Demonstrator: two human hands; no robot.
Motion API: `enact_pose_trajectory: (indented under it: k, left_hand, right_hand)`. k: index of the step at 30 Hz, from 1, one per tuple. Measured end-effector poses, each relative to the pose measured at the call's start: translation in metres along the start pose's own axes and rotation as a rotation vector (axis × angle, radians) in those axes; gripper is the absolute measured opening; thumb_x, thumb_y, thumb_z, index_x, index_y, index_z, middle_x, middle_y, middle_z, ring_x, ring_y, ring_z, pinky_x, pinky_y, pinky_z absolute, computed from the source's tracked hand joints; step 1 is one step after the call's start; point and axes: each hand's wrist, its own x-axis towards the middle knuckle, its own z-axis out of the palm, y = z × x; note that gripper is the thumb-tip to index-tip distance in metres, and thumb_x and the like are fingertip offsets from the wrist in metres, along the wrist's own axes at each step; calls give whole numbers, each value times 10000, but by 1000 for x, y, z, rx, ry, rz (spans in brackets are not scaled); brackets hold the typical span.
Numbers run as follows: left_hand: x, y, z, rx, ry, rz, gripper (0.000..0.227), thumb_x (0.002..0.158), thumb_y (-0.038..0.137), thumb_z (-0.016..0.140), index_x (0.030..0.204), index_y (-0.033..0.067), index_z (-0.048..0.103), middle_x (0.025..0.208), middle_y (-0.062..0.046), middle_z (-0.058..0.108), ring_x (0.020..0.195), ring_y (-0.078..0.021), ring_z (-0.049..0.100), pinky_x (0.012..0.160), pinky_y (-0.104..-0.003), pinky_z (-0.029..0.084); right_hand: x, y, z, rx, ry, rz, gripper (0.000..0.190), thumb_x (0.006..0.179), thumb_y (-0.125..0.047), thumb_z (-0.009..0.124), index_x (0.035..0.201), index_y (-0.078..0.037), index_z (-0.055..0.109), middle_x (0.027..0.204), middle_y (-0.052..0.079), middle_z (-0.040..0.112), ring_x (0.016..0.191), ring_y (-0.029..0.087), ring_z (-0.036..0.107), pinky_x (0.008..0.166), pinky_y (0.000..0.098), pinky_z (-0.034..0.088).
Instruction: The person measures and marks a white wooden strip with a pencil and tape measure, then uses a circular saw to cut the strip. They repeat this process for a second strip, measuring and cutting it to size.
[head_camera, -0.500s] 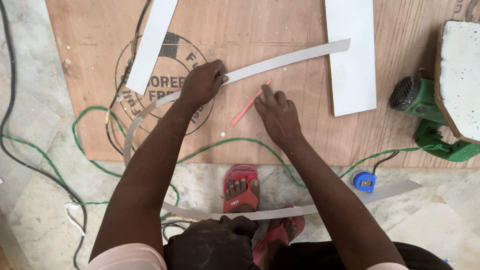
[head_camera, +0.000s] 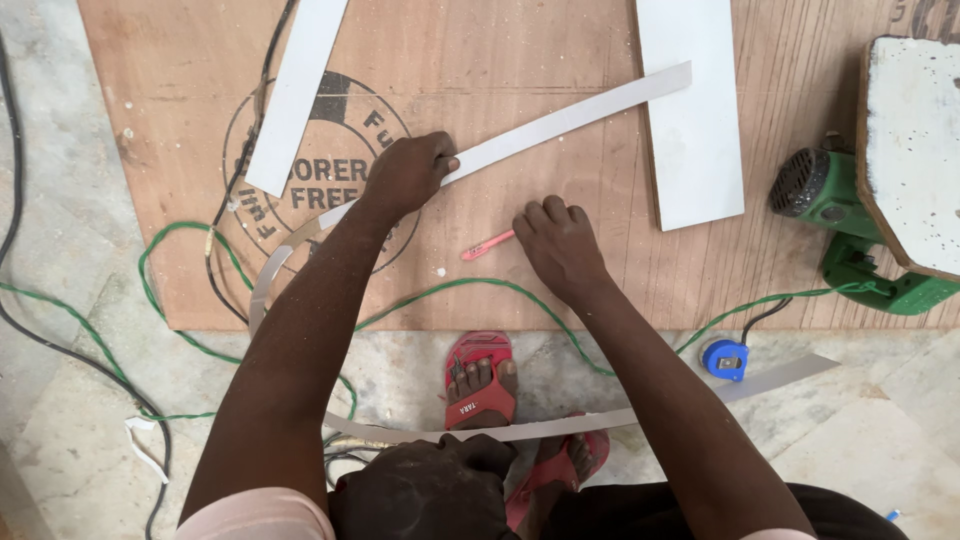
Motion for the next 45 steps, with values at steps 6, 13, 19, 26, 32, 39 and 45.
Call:
enact_pose_trajectory:
  k: [6, 13, 19, 26, 32, 39, 45]
  left_hand:
    - [0, 4, 0, 14, 67, 22, 193, 988, 283, 664, 998, 90, 675, 818, -119, 723, 772, -312, 696, 710, -492, 492]
    - [14, 11, 8, 40, 136, 93, 180, 996, 278, 651, 988, 102, 690, 825, -132, 718, 808, -345, 689, 727, -515, 497]
    - [21, 8, 14, 87, 143, 91, 189, 1017, 284, 622, 1008, 100, 664, 830, -147, 713, 819, -370, 686, 733, -538, 497]
    - [17, 2, 11, 64, 152, 157, 222, 1037, 280, 624, 989, 63, 611, 833, -152, 710, 788, -367, 685, 716, -533, 495]
    - [13, 7, 1, 99, 201, 187, 191, 1009, 226, 653, 969, 56, 575, 819, -149, 695, 768, -336, 679, 693, -511, 495]
    - [15, 7, -1, -122, -22, 25, 176, 997, 260, 637, 1039, 90, 652, 889, -115, 723, 861, -269, 693, 784, -466, 499]
    - [14, 2, -2, -138, -71, 37, 240, 1018, 288, 592, 1068, 64, 662, 909, -136, 716, 865, -278, 684, 782, -470, 505]
  right_hand:
    - [-38, 18, 0, 336, 5, 379, 268, 889, -112, 608, 1147, -63, 659, 1067, 106, 643, 1013, 291, 630, 966, 481, 471]
    - [-56, 46, -4, 196, 264, 577, 145, 1020, -116, 660, 1156, -77, 689, 1289, 158, 640, 1168, 374, 603, 1008, 503, 467]
    - [-65, 114, -13, 123, 145, 889, 932, 803, -400, 909, 1526, -56, 431, 1564, 334, 265, 1445, 535, 273, 1102, 642, 357]
    - [-61, 114, -9, 212, 55, 997, 1072, 747, -499, 936, 1545, -93, 346, 1525, 273, 293, 1413, 494, 296, 1068, 682, 346]
    - [-58, 110, -9, 172, 40, 992, 1056, 749, -515, 922, 1536, -95, 358, 1458, 256, 331, 1357, 479, 332, 1018, 664, 380]
    - [-60, 108, -9, 161, -11, 1005, 1067, 752, -522, 907, 1550, -95, 340, 1471, 276, 315, 1376, 485, 319, 1043, 660, 360]
    - [-64, 107, -6, 190, -12, 1017, 1083, 776, -555, 881, 1587, -107, 320, 1564, 292, 258, 1429, 486, 294, 1084, 652, 345]
